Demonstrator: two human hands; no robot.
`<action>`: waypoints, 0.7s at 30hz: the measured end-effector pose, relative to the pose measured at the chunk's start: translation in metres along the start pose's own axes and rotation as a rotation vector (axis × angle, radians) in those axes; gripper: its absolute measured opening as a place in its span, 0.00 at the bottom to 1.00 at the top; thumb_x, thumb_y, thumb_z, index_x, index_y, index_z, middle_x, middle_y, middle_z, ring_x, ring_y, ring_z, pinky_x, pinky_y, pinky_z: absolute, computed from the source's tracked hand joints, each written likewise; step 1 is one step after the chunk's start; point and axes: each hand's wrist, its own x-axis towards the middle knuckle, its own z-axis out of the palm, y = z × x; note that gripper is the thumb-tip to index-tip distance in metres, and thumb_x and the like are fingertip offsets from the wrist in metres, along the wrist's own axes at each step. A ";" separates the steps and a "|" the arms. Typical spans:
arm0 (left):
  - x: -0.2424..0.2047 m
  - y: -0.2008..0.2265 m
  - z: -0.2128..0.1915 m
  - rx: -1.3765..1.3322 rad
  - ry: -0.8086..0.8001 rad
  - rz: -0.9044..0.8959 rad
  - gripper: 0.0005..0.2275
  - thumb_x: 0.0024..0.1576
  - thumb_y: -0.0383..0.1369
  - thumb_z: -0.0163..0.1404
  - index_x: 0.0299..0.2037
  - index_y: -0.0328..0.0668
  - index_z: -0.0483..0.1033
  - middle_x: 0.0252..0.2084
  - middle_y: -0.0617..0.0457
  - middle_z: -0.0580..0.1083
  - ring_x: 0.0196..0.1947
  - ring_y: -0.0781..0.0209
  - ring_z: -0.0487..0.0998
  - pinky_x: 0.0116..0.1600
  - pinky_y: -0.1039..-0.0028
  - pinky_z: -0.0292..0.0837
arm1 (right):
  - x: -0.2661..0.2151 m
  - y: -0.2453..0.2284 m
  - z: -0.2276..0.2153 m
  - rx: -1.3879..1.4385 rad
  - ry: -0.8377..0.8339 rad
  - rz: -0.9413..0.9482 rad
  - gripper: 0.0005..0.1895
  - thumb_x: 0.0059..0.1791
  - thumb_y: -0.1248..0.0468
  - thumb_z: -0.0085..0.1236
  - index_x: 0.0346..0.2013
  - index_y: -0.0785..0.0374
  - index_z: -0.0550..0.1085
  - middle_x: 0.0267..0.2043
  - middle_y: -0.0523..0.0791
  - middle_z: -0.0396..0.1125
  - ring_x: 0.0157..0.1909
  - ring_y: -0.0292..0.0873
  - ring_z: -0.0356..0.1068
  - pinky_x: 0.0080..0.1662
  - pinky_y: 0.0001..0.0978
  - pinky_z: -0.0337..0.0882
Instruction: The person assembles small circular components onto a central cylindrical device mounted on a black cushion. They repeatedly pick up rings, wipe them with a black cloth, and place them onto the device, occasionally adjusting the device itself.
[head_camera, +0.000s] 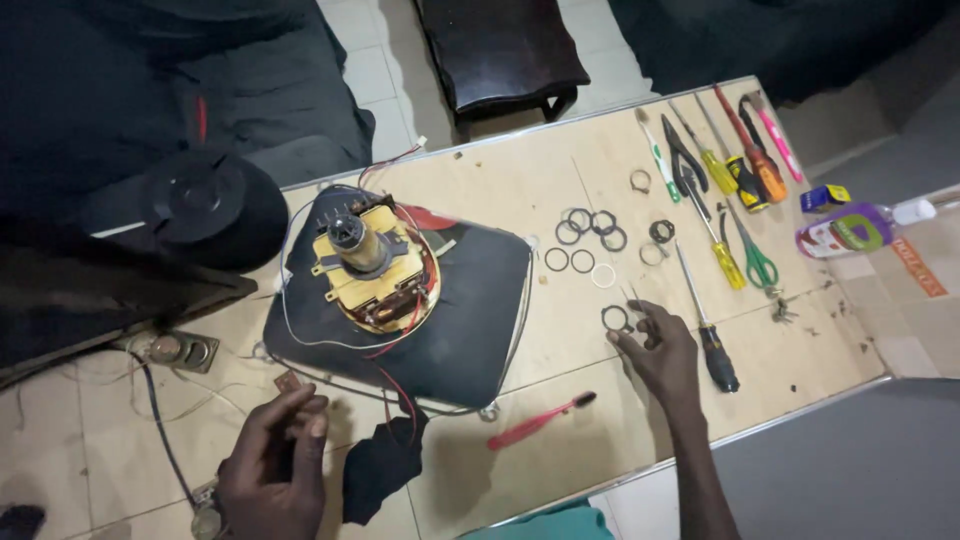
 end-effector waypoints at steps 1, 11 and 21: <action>-0.001 -0.005 -0.001 0.014 -0.005 -0.025 0.12 0.61 0.33 0.53 0.53 0.40 0.79 0.39 0.52 0.82 0.38 0.67 0.81 0.50 0.78 0.75 | -0.001 0.001 0.006 -0.050 0.043 -0.091 0.29 0.41 0.57 0.74 0.56 0.52 0.77 0.45 0.49 0.68 0.46 0.45 0.70 0.44 0.36 0.71; 0.014 0.029 -0.007 -0.181 -0.045 0.024 0.11 0.58 0.30 0.53 0.51 0.44 0.80 0.40 0.56 0.82 0.33 0.73 0.77 0.37 0.84 0.69 | -0.007 -0.027 0.003 -0.149 -0.030 -0.005 0.21 0.41 0.54 0.75 0.35 0.59 0.71 0.29 0.42 0.69 0.32 0.41 0.68 0.40 0.36 0.66; 0.052 0.088 -0.019 -0.187 -0.089 0.333 0.13 0.61 0.31 0.51 0.56 0.41 0.75 0.46 0.50 0.78 0.46 0.61 0.79 0.50 0.74 0.73 | -0.052 -0.279 -0.045 0.426 -0.087 -0.216 0.09 0.54 0.63 0.55 0.40 0.67 0.75 0.35 0.51 0.74 0.39 0.42 0.75 0.43 0.33 0.78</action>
